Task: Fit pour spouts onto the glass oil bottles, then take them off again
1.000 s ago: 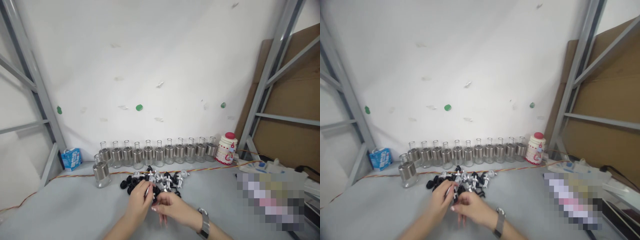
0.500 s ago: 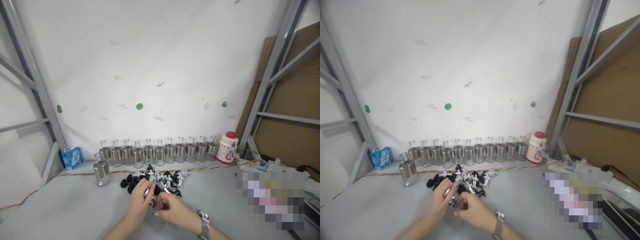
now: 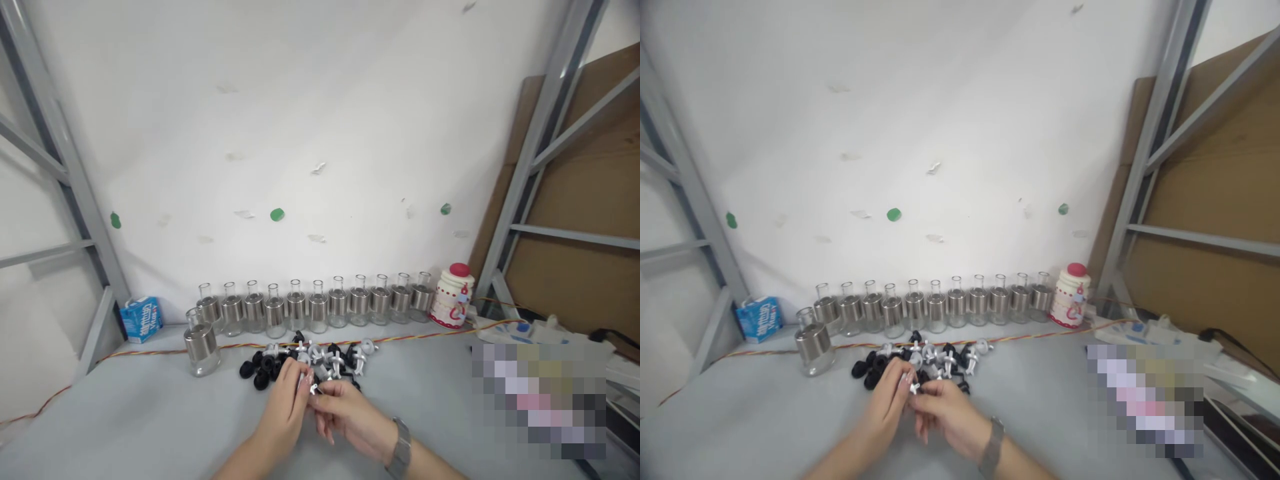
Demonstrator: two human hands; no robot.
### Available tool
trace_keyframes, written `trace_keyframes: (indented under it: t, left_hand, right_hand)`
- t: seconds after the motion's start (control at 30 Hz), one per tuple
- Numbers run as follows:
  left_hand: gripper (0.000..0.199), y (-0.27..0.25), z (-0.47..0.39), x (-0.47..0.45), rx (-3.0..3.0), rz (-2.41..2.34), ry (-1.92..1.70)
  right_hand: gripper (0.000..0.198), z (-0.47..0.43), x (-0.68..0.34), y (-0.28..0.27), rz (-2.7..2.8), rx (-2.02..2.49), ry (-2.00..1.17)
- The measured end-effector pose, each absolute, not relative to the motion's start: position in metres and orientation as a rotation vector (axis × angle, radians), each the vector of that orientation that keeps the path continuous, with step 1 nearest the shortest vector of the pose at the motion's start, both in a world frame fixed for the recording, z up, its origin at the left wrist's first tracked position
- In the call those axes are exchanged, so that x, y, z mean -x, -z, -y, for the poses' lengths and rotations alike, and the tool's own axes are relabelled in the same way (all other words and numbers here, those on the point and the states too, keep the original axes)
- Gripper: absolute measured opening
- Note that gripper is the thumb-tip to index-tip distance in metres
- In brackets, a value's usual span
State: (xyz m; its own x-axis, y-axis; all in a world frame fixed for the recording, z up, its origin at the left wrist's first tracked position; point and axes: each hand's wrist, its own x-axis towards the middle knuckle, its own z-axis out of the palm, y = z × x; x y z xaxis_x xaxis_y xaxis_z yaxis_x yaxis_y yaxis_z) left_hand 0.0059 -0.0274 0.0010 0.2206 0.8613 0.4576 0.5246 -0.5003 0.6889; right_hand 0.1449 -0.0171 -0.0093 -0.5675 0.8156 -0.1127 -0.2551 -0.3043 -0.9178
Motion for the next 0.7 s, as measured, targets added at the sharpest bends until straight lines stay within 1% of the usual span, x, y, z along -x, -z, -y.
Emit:
trace_keyframes:
  t: [0.23,0.43,0.57,0.7]
  left_hand:
    - [0.025,0.0,0.019,-0.006,-2.191,-1.559,-1.124]
    - [0.024,-0.008,0.02,-0.007,-2.113,-1.392,-1.23]
    - [0.026,-0.008,0.02,-0.008,-2.043,-1.378,-1.261]
    - [0.026,-0.007,0.017,-0.006,-2.233,-1.406,-1.098]
  right_hand:
    - [0.025,0.017,-0.147,0.001,1.185,0.803,-1.9]
    - [0.014,0.02,-0.145,-0.001,1.019,0.702,-1.993]
    - [0.018,0.018,-0.146,-0.003,1.09,0.765,-1.922]
    - [0.022,0.013,-0.153,-0.008,1.361,0.915,-1.767]
